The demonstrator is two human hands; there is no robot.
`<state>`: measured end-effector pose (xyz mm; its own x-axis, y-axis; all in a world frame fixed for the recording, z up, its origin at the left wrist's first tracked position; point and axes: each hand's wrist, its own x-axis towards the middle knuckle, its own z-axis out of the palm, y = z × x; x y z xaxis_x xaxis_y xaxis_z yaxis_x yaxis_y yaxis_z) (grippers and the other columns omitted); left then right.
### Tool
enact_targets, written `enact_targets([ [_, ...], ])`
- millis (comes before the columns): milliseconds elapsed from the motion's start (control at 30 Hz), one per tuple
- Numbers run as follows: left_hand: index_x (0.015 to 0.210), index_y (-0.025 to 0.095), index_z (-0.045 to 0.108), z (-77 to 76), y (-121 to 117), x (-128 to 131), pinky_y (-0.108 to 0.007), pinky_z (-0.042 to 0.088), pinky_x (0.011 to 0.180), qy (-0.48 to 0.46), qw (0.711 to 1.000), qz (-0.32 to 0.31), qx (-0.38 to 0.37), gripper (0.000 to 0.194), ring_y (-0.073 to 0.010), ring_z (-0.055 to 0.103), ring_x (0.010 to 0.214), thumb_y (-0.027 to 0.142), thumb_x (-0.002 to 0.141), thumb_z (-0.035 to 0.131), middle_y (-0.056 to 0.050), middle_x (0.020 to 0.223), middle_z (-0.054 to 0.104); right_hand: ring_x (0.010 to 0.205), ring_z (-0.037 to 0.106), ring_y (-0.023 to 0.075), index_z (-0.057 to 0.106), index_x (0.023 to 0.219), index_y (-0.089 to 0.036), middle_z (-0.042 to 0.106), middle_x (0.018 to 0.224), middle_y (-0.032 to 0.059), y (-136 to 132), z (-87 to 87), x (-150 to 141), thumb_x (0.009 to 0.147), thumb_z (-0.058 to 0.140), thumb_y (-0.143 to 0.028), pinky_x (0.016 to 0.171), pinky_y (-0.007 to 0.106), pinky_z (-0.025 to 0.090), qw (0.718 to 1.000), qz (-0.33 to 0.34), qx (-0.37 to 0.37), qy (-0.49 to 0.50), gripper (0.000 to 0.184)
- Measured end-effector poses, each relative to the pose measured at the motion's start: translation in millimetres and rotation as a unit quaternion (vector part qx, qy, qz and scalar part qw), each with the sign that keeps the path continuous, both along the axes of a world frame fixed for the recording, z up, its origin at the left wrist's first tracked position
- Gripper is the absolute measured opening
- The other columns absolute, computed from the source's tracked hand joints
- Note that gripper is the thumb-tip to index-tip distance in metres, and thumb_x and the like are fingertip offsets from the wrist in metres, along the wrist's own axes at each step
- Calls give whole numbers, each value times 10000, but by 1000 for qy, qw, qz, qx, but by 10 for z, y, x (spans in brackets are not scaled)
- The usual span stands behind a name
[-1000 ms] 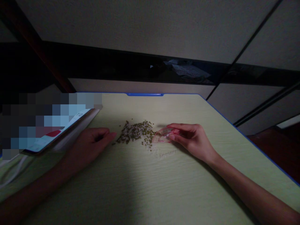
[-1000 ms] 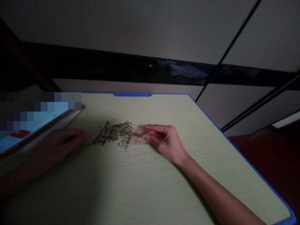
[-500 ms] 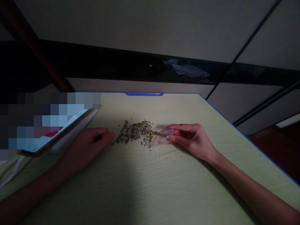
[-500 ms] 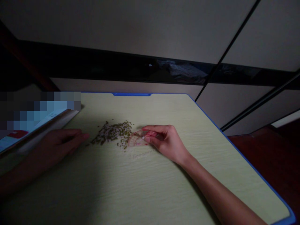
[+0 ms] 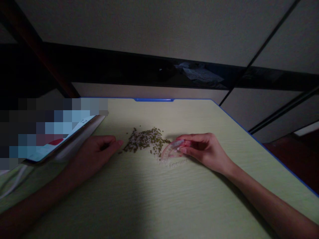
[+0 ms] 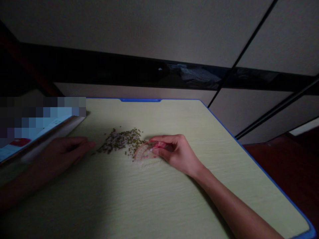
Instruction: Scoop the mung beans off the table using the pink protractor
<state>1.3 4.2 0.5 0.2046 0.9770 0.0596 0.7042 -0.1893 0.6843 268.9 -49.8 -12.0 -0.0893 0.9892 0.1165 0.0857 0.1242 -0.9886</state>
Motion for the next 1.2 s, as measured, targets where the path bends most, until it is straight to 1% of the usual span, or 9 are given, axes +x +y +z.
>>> enact_targets([
  [100,406,219,318,13,-14,6,-213,260,406,-2,1000,2,0,382,-81,304,381,502,635,434,77,385,286,569,607,94,729,895,-132,711,692,32,-4,-7,-35,627,698,-125,569,195,507,1000,-3,2,0,269],
  [267,409,217,328,10,-13,1,-212,261,405,6,1000,-1,-2,387,-80,306,380,505,641,437,77,387,291,568,597,104,726,908,-118,710,699,46,-2,12,-35,634,698,-148,560,213,501,999,-18,14,-30,277],
  [400,409,219,319,12,-10,6,-214,259,402,4,1000,3,-6,386,-82,305,378,510,637,429,77,385,290,524,562,88,733,877,-127,690,635,23,1,42,-7,626,705,-153,513,198,479,997,-50,39,-53,254],
  [500,408,221,307,25,-9,12,-215,257,405,4,1000,2,-3,385,-83,307,383,509,634,426,76,385,286,520,558,90,737,861,-150,688,631,14,5,42,-6,626,704,-158,490,198,475,995,-64,53,-55,237],
  [700,417,218,315,43,-18,10,-219,266,424,13,1000,1,-3,381,-86,314,397,500,650,421,76,396,292,533,581,115,734,876,-160,696,656,31,21,8,1,639,692,-159,515,239,494,995,-66,45,-53,241],
  [833,422,216,321,33,-21,-5,-221,269,431,17,1000,1,-1,381,-87,315,404,503,651,423,76,404,295,530,583,114,730,879,-149,697,660,37,28,5,12,639,697,-171,524,241,497,996,-69,46,-40,244],
  [1033,418,218,323,34,-16,17,-221,259,422,16,1000,5,-12,377,-85,310,393,505,642,421,78,395,292,516,579,112,730,870,-130,688,638,40,29,17,-7,629,702,-184,506,238,496,995,-76,37,-46,249],
  [1200,414,221,298,42,-11,21,-222,258,424,9,1000,1,-6,373,-83,298,389,500,630,420,79,392,277,530,594,119,730,883,-137,692,651,40,46,-13,-28,637,687,-177,527,253,515,995,-76,37,-47,252],
])
